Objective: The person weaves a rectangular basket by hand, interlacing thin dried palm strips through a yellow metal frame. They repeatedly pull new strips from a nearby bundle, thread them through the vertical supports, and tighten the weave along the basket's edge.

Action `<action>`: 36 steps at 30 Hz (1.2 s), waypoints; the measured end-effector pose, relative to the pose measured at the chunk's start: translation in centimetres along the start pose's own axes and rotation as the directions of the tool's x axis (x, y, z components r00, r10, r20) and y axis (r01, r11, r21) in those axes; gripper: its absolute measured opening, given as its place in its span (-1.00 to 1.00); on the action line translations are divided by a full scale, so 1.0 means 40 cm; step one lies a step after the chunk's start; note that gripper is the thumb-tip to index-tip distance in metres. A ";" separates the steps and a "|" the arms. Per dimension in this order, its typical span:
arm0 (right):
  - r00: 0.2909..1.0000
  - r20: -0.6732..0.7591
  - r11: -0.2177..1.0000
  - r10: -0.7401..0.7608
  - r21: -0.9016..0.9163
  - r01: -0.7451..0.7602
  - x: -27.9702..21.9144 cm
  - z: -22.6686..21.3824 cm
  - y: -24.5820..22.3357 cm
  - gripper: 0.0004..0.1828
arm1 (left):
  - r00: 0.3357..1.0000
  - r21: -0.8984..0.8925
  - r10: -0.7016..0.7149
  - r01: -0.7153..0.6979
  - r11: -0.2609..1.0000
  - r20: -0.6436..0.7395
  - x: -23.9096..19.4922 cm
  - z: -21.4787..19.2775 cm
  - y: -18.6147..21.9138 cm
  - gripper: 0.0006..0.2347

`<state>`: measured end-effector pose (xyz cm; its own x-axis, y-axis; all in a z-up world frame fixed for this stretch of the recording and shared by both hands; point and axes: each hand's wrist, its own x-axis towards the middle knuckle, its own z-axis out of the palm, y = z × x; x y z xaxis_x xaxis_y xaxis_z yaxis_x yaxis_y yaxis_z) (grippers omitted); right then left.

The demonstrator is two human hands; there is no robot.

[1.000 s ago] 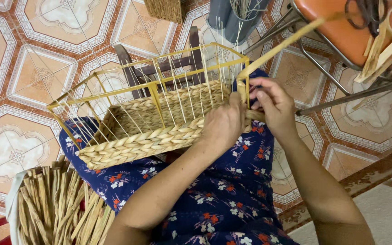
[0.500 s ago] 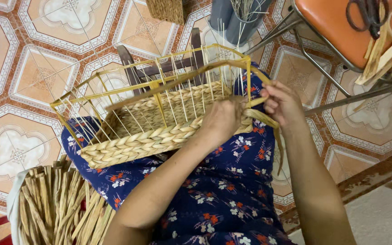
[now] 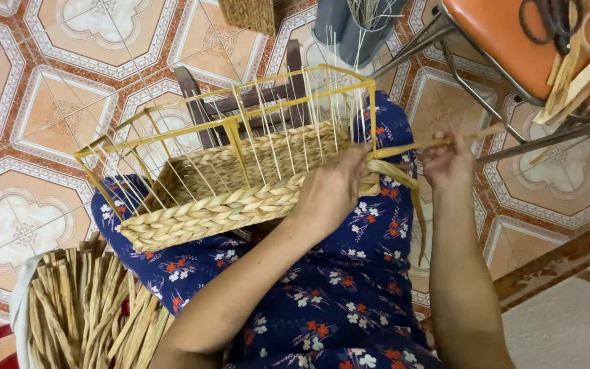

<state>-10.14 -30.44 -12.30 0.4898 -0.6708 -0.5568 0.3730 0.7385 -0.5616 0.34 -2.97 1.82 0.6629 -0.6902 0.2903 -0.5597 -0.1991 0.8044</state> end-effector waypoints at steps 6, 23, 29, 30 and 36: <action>0.842 0.528 0.503 0.109 -0.760 0.412 -0.204 0.029 -0.049 -0.52 | 0.956 0.123 -0.187 0.162 0.979 0.226 0.043 0.039 -0.021 -0.72; 0.722 0.552 -0.127 0.418 -0.751 0.648 -0.163 0.279 -0.008 -0.93 | 0.932 0.324 -0.271 0.186 0.928 0.241 0.096 0.082 -0.013 -0.67; 0.290 0.952 -0.384 0.096 -0.234 0.893 -0.213 0.237 -0.007 -0.78 | 0.986 0.275 -0.156 0.133 0.952 0.066 0.110 0.108 -0.006 -0.85; 0.375 0.927 -0.262 -0.002 -0.362 0.894 -0.239 0.235 -0.020 -0.76 | 0.986 0.243 -0.158 0.139 0.960 0.061 0.119 0.093 -0.003 -0.84; 0.878 0.446 0.416 -0.172 -0.776 0.475 -0.332 0.179 -0.025 -0.69 | 0.980 0.042 -0.049 0.058 0.997 -0.194 0.164 -0.079 0.080 -0.85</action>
<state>-11.37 -21.79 0.05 0.7172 -0.6865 -0.1196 -0.2235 -0.0640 -0.9726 4.47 -5.92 7.93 0.7733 -0.5316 0.3455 -0.5407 -0.2683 0.7973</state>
